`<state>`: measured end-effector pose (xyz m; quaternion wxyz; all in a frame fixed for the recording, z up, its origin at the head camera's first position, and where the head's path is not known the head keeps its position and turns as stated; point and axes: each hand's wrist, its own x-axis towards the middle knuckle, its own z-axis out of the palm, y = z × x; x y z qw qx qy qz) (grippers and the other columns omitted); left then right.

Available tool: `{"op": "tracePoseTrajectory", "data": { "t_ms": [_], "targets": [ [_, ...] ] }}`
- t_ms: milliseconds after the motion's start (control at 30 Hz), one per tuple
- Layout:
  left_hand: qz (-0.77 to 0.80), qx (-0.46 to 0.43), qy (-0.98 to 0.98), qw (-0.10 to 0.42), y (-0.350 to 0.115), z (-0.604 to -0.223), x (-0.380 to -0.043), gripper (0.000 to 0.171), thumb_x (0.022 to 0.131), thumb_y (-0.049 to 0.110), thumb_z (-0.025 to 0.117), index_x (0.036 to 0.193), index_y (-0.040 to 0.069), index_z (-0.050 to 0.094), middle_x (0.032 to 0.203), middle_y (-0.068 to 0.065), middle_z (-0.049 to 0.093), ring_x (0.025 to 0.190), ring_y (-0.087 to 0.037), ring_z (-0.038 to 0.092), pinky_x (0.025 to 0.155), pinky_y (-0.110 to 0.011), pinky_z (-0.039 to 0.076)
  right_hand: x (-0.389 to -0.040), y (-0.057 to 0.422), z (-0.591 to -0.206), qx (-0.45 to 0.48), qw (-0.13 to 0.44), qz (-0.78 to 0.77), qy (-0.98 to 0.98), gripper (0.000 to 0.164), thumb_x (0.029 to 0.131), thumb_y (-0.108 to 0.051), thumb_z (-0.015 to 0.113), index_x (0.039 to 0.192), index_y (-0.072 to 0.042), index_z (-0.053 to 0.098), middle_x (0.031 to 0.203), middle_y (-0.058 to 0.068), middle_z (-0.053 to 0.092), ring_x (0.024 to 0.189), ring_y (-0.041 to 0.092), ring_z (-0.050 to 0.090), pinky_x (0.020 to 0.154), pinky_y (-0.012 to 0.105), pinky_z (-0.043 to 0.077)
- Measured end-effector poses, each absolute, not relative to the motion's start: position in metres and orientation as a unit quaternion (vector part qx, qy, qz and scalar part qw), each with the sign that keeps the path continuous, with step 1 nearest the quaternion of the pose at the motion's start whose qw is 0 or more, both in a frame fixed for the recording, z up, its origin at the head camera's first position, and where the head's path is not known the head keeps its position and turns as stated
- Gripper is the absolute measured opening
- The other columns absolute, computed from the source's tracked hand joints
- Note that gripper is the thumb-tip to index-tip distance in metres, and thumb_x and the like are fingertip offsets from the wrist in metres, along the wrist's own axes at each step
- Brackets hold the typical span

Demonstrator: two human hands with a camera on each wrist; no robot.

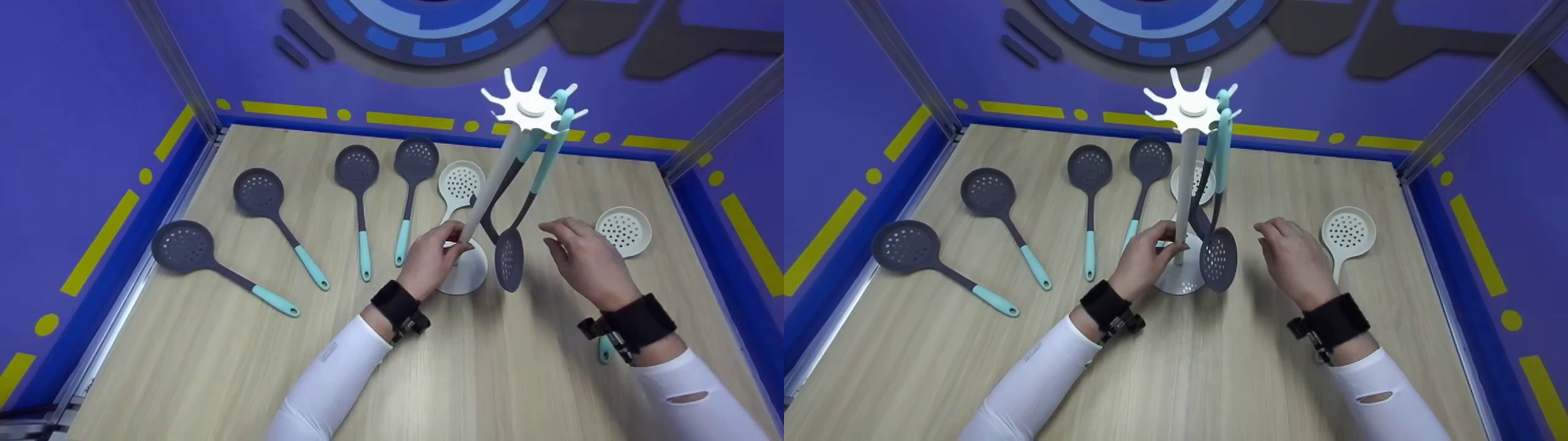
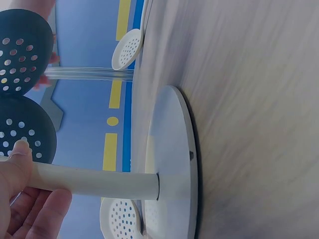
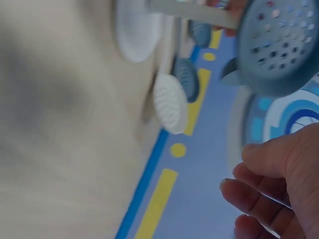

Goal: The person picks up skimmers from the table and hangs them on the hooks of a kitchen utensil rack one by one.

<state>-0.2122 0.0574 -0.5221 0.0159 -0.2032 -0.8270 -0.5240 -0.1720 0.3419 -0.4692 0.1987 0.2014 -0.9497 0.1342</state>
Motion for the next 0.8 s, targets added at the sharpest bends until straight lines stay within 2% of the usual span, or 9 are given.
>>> {"op": "tracePoseTrajectory", "data": {
  "t_ms": [333,600,800],
  "targets": [
    [-0.522,-0.199,-0.83,0.016,0.057,-0.522,-0.212,0.02,0.097,0.028,0.071,0.114,0.018,0.066,0.109,0.003,0.072,0.102,-0.002,0.068,0.082,-0.011,0.055,-0.17,0.396,-0.494,0.194,0.111,0.069,-0.972,0.029,0.09,0.003,0.071,0.118,-0.005,0.07,0.107,0.012,0.07,0.096,0.031,0.069,0.081,0.051,0.058],
    [-0.512,-0.195,-0.836,0.016,0.057,-0.521,-0.213,0.019,0.097,0.029,0.071,0.113,0.022,0.067,0.107,0.007,0.072,0.101,0.0,0.067,0.08,-0.012,0.056,-0.162,0.434,-0.504,0.181,0.055,0.041,-0.981,0.039,0.079,0.012,0.072,0.116,-0.002,0.07,0.11,0.02,0.068,0.099,0.037,0.068,0.082,0.057,0.057],
    [-0.514,-0.2,-0.834,0.019,0.058,-0.523,-0.213,0.02,0.097,0.029,0.071,0.114,0.021,0.067,0.108,0.006,0.073,0.101,0.0,0.067,0.079,-0.012,0.056,-0.158,0.451,-0.513,0.162,0.035,0.043,-0.985,0.035,0.083,0.014,0.066,0.112,-0.005,0.073,0.107,0.017,0.069,0.095,0.037,0.069,0.08,0.057,0.056]
  ]
}}
